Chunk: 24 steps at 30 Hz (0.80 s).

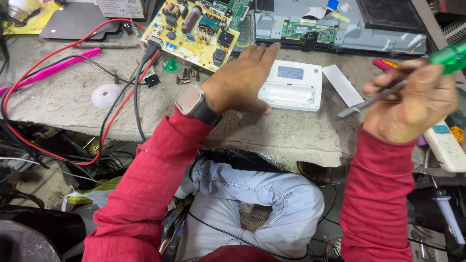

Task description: The person disassembles a white plastic electronic device using a screwdriver, then uses a soldering iron to attach wires to the internal circuit board. The person handles the device casing, screws, and wires during the process.

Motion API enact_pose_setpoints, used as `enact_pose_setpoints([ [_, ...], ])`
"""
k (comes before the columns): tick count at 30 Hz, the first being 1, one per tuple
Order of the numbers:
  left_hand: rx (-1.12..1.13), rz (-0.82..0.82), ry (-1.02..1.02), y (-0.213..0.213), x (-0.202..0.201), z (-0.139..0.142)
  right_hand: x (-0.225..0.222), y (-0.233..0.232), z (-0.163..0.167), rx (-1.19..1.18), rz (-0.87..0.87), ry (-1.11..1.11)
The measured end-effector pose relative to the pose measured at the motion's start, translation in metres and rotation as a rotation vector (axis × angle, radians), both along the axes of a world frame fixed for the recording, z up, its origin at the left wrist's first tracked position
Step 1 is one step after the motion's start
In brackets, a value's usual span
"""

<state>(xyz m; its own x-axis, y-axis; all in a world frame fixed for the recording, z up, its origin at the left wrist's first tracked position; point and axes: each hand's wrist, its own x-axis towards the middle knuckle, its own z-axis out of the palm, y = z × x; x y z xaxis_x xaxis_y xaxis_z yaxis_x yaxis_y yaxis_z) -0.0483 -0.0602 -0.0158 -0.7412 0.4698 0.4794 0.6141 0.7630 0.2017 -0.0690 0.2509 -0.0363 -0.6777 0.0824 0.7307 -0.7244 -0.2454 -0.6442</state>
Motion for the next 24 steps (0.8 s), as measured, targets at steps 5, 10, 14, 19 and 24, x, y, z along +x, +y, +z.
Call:
enact_pose_setpoints([
  [5, 0.118, -0.141, -0.007, 0.016, 0.008, -0.006, -0.007, 0.04, 0.017, -0.011, 0.21, -0.021],
  [10, 0.135, -0.28, 0.138, 0.029, 0.013, -0.013, -0.009, 0.058, 0.013, 0.031, 0.239, -0.018],
  [14, 0.212, -0.339, 0.065, 0.025, 0.01, -0.017, -0.005, 0.048, 0.005, 0.022, 0.159, 0.062],
  [19, 0.221, -0.312, 0.049, 0.023, 0.003, -0.03, -0.011, 0.026, 0.003, -0.014, 0.039, 0.261],
  [24, 0.261, -0.326, 0.107, 0.022, -0.006, -0.039, -0.022, 0.003, -0.001, -0.035, 0.021, 0.342],
])
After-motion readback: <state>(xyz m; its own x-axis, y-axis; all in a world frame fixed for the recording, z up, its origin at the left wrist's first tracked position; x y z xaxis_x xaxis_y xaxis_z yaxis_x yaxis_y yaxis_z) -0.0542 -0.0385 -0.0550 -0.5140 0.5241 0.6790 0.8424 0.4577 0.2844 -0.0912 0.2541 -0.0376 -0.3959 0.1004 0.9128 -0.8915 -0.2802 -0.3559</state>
